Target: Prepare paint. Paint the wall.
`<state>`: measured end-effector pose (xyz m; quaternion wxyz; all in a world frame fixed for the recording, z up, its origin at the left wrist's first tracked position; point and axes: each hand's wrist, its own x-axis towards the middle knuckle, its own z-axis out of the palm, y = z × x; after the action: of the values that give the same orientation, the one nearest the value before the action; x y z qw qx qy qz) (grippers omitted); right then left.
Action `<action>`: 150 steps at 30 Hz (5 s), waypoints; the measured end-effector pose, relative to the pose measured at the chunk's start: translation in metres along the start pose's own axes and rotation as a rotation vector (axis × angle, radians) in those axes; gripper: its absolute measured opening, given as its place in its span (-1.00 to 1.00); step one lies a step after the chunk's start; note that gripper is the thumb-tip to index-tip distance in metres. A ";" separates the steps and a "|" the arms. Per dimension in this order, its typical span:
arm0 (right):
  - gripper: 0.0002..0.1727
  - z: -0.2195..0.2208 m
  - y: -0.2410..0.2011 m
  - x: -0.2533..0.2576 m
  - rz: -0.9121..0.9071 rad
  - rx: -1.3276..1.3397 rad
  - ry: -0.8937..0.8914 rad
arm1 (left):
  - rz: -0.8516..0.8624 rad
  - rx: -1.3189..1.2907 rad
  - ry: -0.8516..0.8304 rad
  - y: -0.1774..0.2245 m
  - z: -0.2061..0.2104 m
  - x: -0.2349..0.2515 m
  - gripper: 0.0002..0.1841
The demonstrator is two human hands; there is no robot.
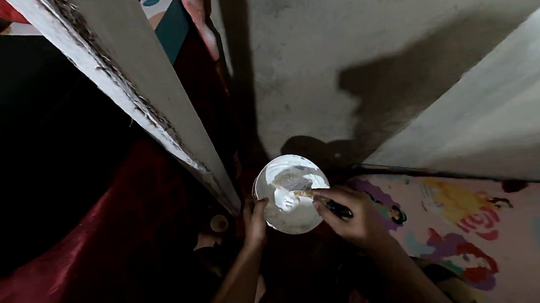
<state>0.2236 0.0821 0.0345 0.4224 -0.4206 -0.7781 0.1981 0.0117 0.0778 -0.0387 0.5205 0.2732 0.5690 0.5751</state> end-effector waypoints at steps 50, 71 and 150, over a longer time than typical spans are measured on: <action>-0.84 0.004 -0.025 0.009 0.635 0.408 -0.013 | -0.019 0.191 -0.208 -0.002 0.001 -0.003 -0.63; -0.75 -0.031 0.007 0.004 0.458 0.290 0.164 | -0.049 -0.021 -0.087 -0.004 -0.005 0.006 -0.58; -0.80 -0.006 -0.018 0.004 0.670 0.429 -0.010 | -0.032 0.164 -0.290 0.007 -0.007 -0.002 -0.67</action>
<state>0.2182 0.0749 0.0517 0.4090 -0.5523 -0.5407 0.4851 0.0041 0.0748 -0.0326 0.5822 0.3856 0.5373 0.4728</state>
